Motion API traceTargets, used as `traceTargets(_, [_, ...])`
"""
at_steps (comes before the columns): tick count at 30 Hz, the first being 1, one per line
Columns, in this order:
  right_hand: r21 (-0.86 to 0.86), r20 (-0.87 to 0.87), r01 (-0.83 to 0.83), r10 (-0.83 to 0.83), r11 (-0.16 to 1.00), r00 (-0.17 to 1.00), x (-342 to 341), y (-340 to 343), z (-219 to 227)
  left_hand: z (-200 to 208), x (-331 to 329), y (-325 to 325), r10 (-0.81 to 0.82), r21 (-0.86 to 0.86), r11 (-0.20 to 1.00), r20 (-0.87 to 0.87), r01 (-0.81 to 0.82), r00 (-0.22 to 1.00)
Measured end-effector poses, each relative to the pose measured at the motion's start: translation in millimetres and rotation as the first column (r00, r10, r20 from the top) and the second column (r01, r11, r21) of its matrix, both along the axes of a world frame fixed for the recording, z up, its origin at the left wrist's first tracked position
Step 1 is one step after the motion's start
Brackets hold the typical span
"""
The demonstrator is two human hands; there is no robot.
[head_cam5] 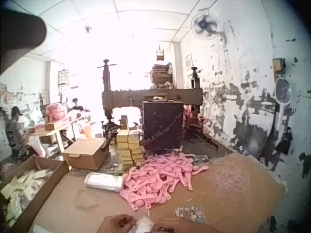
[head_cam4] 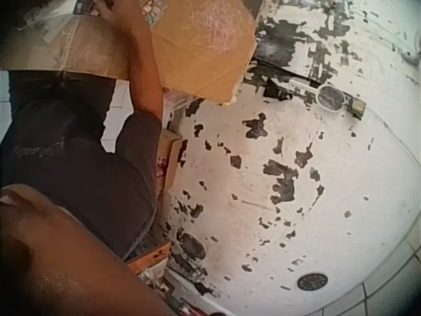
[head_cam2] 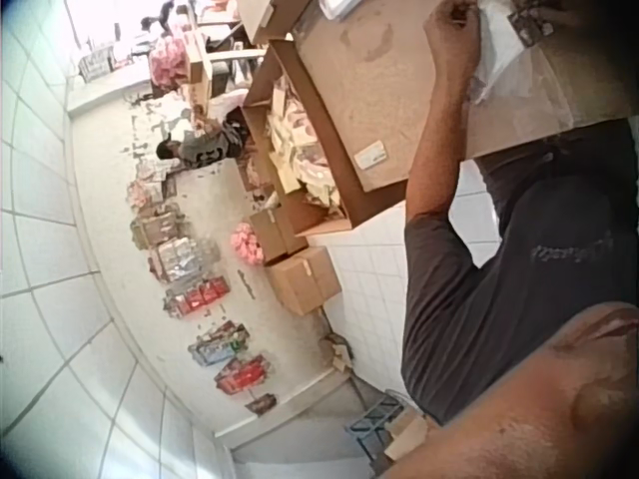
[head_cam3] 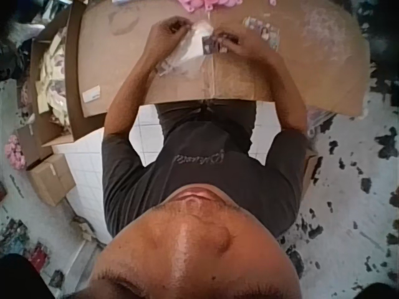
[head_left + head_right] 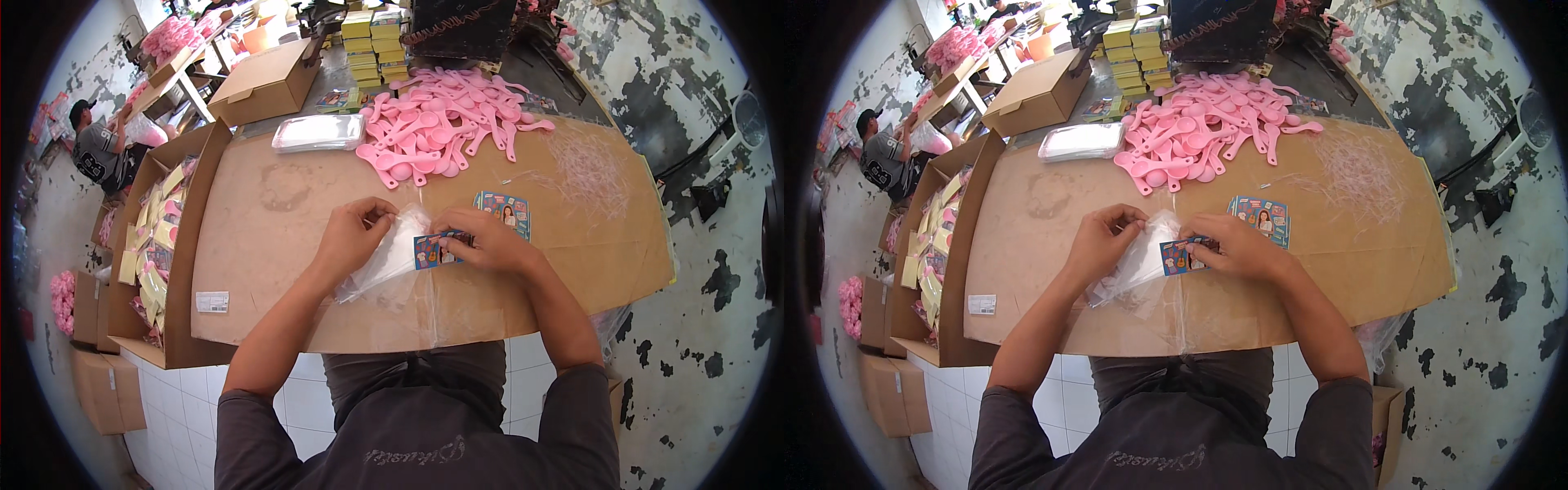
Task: Packaging small cards and pink plastic items into clear plastic bags at a workstation.
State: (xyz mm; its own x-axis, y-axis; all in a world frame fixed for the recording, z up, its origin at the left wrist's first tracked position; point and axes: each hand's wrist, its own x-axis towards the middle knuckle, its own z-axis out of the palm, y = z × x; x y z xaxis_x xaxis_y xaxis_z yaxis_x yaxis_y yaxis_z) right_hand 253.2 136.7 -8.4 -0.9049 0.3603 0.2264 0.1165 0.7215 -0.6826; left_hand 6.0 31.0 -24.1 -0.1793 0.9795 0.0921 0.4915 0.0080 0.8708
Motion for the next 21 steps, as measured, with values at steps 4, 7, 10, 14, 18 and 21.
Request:
traceTargets(4, [0.055, -0.091, -0.036, 0.041, 0.998, 0.995, -6.0, -0.3, -5.7, -6.6, -10.3, 2.3, 0.074, 0.105, 0.990, 0.157, -0.091, 0.985])
traceTargets(7, [0.051, -0.105, -0.012, 0.017, 0.999, 0.994, -4.0, -0.9, -6.7, 16.8, -9.7, -0.9, 0.030, 0.096, 0.990, 0.571, -0.103, 0.820])
traceTargets(10, [-0.039, -0.055, 0.035, -0.037, 0.999, 0.998, -3.8, -3.8, -0.9, 29.8, -15.1, -8.9, -0.053, 0.075, 0.997, 0.582, 0.012, 0.812])
traceTargets(14, [-0.274, -0.123, 0.185, -0.226, 0.944, 0.966, -1.5, 0.8, 2.0, 38.8, -1.0, -15.7, -0.148, 0.048, 0.988, 0.556, 0.146, 0.818])
traceTargets(18, [-0.512, -0.338, 0.170, -0.380, 0.842, 0.861, -6.8, 2.5, 4.4, 25.1, 5.2, -15.2, -0.171, 0.050, 0.984, 0.557, 0.173, 0.813])
traceTargets(21, [-0.545, -0.395, 0.148, -0.409, 0.825, 0.823, -5.4, 2.5, 4.9, 23.2, 8.6, -15.0, -0.180, 0.022, 0.980, 0.513, 0.196, 0.840])
